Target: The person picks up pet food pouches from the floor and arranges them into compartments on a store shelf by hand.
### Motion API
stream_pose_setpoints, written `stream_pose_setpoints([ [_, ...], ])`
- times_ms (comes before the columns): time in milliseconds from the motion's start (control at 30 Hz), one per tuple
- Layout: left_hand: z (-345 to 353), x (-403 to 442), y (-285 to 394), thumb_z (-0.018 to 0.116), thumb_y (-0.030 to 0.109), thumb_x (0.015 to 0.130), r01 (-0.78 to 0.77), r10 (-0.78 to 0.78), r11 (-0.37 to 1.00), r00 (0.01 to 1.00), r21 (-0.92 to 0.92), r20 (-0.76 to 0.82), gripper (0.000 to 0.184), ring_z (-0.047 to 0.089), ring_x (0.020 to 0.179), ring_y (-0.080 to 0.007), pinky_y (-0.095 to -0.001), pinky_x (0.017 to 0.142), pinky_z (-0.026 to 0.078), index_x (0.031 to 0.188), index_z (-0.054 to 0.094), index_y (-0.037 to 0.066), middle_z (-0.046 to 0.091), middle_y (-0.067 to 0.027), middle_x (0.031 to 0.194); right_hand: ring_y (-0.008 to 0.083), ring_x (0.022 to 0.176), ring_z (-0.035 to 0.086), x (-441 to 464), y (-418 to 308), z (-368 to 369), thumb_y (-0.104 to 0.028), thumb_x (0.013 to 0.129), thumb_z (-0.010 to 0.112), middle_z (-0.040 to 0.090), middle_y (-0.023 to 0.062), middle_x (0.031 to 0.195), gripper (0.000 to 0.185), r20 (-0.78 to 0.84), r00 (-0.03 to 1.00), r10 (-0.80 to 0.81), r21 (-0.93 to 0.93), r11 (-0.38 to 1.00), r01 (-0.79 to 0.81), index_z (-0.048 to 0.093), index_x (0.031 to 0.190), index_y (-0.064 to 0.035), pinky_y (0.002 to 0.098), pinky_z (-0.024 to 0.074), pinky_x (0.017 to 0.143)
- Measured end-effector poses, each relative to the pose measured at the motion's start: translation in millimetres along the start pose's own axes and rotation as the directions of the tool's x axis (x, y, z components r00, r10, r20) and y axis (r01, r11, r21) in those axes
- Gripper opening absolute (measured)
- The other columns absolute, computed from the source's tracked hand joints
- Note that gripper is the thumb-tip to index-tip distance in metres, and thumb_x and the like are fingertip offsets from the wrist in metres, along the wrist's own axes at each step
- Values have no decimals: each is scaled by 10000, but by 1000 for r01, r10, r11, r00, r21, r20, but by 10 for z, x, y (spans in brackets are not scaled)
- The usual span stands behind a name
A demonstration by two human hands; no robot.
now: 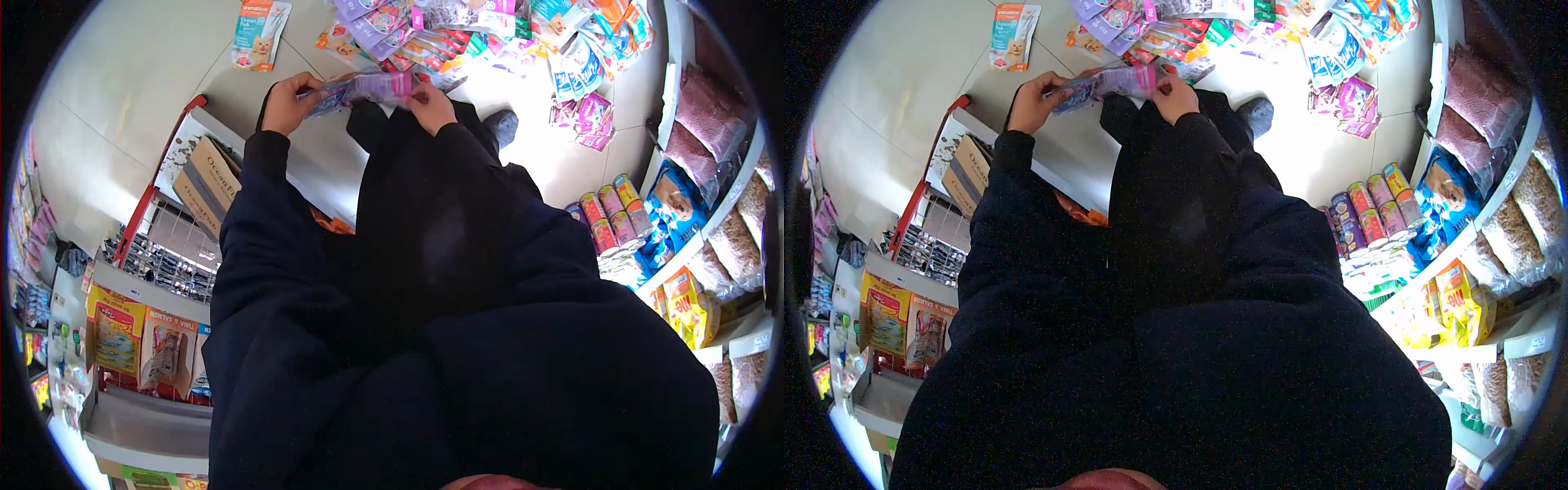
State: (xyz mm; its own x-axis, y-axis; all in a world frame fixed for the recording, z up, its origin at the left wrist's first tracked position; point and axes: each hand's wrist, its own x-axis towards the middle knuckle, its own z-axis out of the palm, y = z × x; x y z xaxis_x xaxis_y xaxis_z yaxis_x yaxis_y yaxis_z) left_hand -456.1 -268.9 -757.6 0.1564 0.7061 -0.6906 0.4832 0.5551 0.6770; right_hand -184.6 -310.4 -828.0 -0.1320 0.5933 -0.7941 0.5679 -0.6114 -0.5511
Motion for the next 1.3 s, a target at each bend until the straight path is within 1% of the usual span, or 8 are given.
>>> stream_pose_setpoints([
  [467,-209,33,1121,621,163,801,187,-164,982,909,-21,384,160,501,668,-35,-190,634,406,867,582,24,572,25,731,336,701,563,-872,-178,-525,-199,762,513,554,192,752,225,-66,957,-284,41,957,287,561,883,-16,367,436,614],
  [633,351,313,1576,597,152,818,-145,172,907,984,-396,35,204,500,663,-53,-207,613,415,937,541,-4,553,17,732,312,629,553,-1143,51,-788,-165,742,512,532,185,685,182,-163,967,-197,78,974,212,550,811,-1,350,418,563],
  [833,806,957,2301,583,303,807,-508,500,854,861,-114,-90,326,584,758,-133,-268,621,435,926,566,0,604,-103,767,220,571,548,-1370,45,-951,-129,722,506,551,147,662,205,-303,953,-23,194,977,86,576,864,1,315,420,549],
  [967,863,1250,2916,529,245,856,-390,383,911,921,135,72,464,582,940,-247,-293,774,456,1183,433,-70,578,-178,1045,206,583,558,-1397,138,-881,-134,721,512,571,137,676,232,-334,942,43,254,966,46,582,899,-3,303,433,567],
  [1033,1160,1455,2614,563,228,838,-508,489,829,861,-232,-140,459,578,951,-249,-304,775,457,1178,444,-56,571,-180,1061,200,598,570,-1398,67,-885,-136,721,517,572,134,674,233,-351,933,75,285,958,30,585,901,-4,294,441,579],
  [1133,1008,1242,2541,574,217,839,-536,525,843,808,36,-267,510,500,1093,-296,-301,858,427,1246,389,-28,481,-197,1210,222,625,590,-1398,53,-917,-126,716,532,588,133,710,215,-360,931,64,272,962,39,585,885,-4,302,456,590],
  [1167,996,1338,2120,606,167,813,-604,642,763,663,232,-385,255,588,811,-147,-258,777,445,997,547,0,615,-85,892,233,632,595,-1385,62,-926,-116,714,535,595,134,732,207,-371,928,27,240,969,67,585,880,-2,310,463,590],
  [1300,785,822,1370,572,74,778,-380,297,923,615,55,-730,232,560,848,-171,-271,745,451,994,542,-2,542,-101,927,260,669,606,-1361,8,-951,-88,714,530,601,148,838,200,-387,915,-112,171,967,191,575,879,15,316,482,608],
])
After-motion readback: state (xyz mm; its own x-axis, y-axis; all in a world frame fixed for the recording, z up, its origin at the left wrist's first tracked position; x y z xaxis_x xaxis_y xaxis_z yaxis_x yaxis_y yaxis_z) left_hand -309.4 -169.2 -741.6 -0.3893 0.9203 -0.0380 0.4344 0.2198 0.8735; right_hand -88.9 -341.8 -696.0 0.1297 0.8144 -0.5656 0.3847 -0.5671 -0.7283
